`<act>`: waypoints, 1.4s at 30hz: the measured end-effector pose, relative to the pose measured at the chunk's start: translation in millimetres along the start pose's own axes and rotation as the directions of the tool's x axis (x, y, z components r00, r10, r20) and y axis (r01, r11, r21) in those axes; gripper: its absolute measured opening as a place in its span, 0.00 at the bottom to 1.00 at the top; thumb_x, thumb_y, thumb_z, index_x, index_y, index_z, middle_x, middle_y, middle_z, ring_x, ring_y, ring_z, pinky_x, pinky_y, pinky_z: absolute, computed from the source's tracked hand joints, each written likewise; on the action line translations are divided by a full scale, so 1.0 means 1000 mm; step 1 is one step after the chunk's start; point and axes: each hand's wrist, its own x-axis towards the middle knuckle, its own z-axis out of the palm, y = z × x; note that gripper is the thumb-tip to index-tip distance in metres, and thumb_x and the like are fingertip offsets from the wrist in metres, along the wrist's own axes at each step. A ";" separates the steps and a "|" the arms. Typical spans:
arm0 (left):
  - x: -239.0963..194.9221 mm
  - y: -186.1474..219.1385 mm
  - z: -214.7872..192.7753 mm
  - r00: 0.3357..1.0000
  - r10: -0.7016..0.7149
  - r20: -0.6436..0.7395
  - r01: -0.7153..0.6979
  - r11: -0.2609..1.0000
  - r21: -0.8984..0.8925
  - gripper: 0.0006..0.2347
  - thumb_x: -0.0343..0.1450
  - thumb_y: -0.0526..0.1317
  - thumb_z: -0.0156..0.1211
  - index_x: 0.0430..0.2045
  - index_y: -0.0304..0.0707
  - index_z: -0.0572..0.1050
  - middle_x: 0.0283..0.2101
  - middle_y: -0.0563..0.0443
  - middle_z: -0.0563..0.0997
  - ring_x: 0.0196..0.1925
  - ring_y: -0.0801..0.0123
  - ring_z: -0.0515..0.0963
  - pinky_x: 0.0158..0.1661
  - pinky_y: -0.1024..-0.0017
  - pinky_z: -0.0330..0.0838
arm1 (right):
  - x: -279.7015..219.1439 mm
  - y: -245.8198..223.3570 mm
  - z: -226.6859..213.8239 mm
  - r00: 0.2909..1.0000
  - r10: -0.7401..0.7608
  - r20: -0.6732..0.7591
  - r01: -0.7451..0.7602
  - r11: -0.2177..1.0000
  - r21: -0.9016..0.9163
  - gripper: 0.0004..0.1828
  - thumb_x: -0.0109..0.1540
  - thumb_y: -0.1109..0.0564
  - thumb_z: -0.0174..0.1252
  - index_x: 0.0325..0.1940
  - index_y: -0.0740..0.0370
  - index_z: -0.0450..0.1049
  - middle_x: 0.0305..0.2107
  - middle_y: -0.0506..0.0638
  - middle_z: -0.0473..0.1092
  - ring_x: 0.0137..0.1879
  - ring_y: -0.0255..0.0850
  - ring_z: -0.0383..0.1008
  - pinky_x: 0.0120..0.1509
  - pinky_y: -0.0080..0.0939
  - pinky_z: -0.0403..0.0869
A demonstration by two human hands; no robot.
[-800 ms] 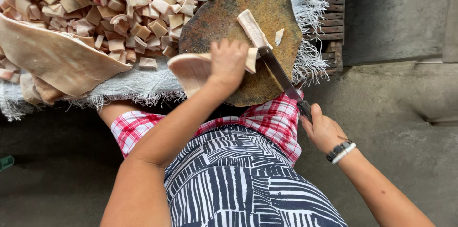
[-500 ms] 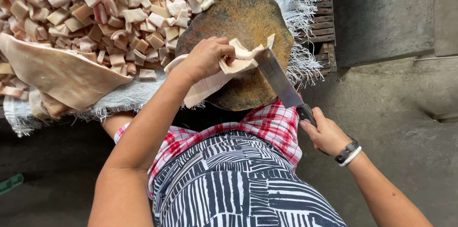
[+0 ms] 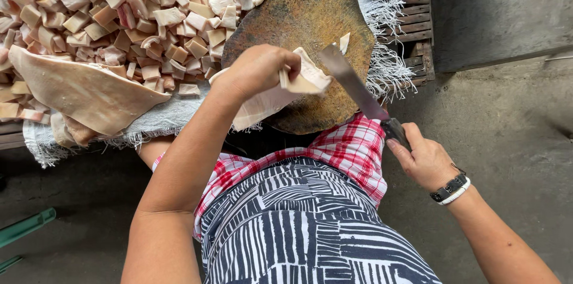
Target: The person cuts large slabs of pork skin and fat into strips and then into small cubes using a cleaver on a wooden chopping board.
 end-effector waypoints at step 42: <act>0.391 -0.040 0.144 0.593 -0.605 -0.532 0.294 0.777 -0.556 0.33 0.61 0.42 0.78 0.53 0.26 0.63 0.43 0.26 0.75 0.45 0.39 0.77 0.47 0.54 0.69 | 0.195 -0.078 -0.082 0.729 -0.094 -0.678 0.322 0.921 0.218 0.20 0.68 0.48 0.55 0.59 0.60 0.63 0.32 0.66 0.76 0.39 0.67 0.77 0.41 0.64 0.72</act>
